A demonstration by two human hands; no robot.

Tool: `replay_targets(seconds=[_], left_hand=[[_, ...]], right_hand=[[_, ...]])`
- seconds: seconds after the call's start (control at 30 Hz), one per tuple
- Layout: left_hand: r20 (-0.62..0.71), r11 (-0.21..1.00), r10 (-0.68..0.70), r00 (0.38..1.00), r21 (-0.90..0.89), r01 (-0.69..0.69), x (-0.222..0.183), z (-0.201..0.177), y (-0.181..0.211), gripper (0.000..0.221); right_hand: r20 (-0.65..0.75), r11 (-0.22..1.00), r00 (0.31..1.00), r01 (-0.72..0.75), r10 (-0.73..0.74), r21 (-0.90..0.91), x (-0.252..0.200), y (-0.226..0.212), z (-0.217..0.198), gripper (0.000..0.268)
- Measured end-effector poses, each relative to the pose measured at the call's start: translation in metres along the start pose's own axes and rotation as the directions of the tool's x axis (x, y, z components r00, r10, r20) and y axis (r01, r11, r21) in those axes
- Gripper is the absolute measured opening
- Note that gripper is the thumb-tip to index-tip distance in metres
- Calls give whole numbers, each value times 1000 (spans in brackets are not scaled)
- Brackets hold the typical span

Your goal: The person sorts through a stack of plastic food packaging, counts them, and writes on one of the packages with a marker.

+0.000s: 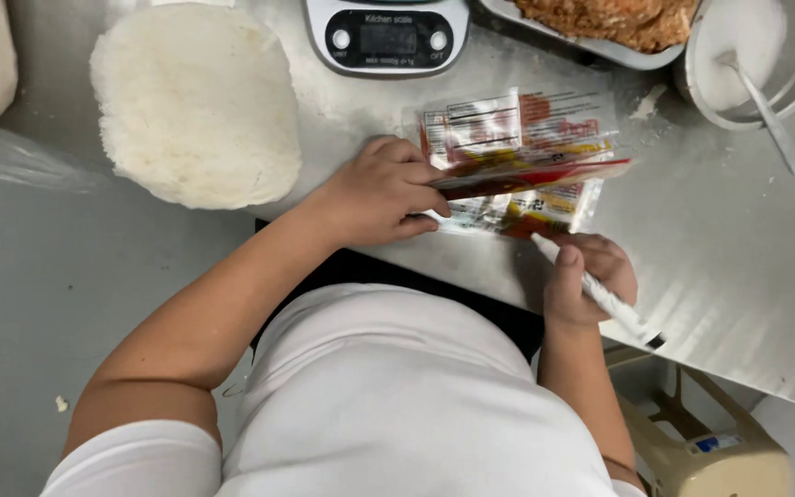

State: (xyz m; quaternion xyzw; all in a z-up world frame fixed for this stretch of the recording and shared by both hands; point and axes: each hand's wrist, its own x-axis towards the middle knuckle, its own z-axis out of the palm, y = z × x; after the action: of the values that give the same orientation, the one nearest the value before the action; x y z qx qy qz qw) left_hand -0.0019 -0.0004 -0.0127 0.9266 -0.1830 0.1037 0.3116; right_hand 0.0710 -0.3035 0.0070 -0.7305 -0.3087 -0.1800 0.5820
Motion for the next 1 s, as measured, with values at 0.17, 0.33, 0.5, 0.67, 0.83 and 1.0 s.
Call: replay_targets(seconds=[0.17, 0.33, 0.5, 0.67, 0.83, 1.0], left_hand=[[-6, 1000, 13, 1000, 15, -12, 1, -3, 1, 21], [-15, 1000, -1, 1000, 3, 1, 1, -3, 3, 20], [-8, 1000, 21, 1000, 9, -21, 1, -7, 3, 20], [-21, 1000, 26, 999, 3, -26, -1, -1, 1, 19], [-31, 1000, 21, 999, -15, -22, 0, -2, 1, 19], [-43, 1000, 13, 999, -1, -13, 2, -4, 5, 18]], right_hand=[[110, 939, 962, -270, 251, 215, -26, 25, 30, 34], [219, 950, 939, -291, 263, 108, -15, 8, 36, 32], [212, 964, 946, -259, 243, 51, -25, 16, 26, 29], [42, 948, 948, -317, 316, 15, -15, 30, -18, 37], [20, 945, 951, -310, 310, 104, -26, 53, -24, 40], [92, 949, 947, -312, 308, 39, -20, 44, -25, 39]])
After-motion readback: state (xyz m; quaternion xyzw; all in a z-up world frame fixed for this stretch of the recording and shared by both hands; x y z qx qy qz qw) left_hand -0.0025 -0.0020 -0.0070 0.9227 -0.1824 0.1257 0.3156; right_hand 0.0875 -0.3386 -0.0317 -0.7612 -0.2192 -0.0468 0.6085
